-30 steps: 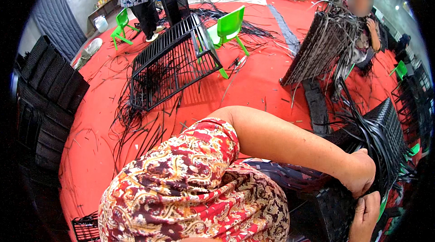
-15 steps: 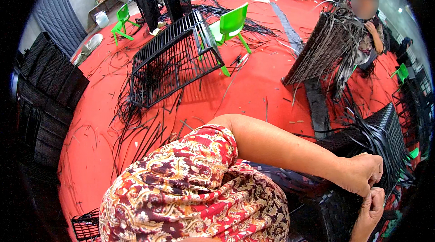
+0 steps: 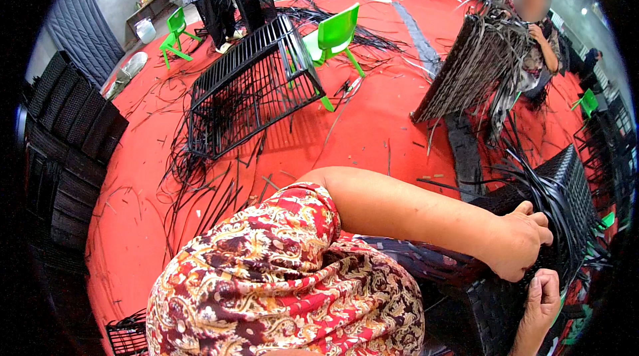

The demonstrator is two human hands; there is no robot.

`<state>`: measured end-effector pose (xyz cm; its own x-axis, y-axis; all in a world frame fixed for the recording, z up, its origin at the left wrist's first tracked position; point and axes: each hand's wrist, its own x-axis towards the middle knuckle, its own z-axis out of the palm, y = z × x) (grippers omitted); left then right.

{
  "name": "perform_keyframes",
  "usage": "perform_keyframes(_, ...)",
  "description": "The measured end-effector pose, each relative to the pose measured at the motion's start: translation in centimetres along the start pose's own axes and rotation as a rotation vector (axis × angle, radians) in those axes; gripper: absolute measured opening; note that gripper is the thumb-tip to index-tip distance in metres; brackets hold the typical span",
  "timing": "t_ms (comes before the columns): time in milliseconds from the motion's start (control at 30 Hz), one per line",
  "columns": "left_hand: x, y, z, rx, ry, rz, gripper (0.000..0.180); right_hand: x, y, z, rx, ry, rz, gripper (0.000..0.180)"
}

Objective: The person weaves a black basket by hand, threading flexible black strips through a frame and securing them by pressing them into the weave.

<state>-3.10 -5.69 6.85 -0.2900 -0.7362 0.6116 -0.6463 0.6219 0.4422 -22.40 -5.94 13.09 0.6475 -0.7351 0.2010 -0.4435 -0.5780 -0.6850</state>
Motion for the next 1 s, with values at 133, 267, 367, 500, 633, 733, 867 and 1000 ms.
perform_keyframes(133, 0.6, -1.0, 2.7, -0.16, 0.016, -0.116, 0.025, 0.1, 0.0, 0.0, 0.013, 0.019, -0.019, 0.014)
perform_keyframes(267, -0.2, -1.2, 4.1, -0.274, 0.118, -0.106, 0.026, 0.6, 0.3, -0.9, 0.002, -0.032, 0.022, 0.018)
perform_keyframes(367, 0.5, -3.5, 6.2, -0.353, 0.182, -0.023, 0.022, 1.2, -1.1, -0.3, -0.127, -0.093, -0.049, 0.015)
perform_keyframes(500, 0.3, -2.9, 4.6, -0.464, 0.156, -0.064, 0.019, 1.3, -2.2, 0.1, -0.148, -0.126, -0.076, 0.014)
perform_keyframes(633, 0.4, -2.6, 4.0, -0.526, 0.156, -0.088, 0.016, 1.0, -2.6, 0.2, -0.149, -0.143, -0.049, 0.014)
perform_keyframes(733, 0.5, -2.1, 3.4, -0.475, 0.166, -0.119, 0.014, 0.8, -2.8, 0.2, -0.143, -0.154, -0.039, 0.014)
perform_keyframes(867, 0.1, -0.7, 2.2, -0.48, 0.188, -0.188, 0.011, 0.6, -1.9, 0.1, -0.184, -0.11, -0.134, 0.012)
perform_keyframes(1000, -0.8, 0.5, 1.4, -0.49, 0.314, -0.201, 0.009, 0.0, -2.5, 0.9, -0.227, 0.102, -0.141, 0.007)
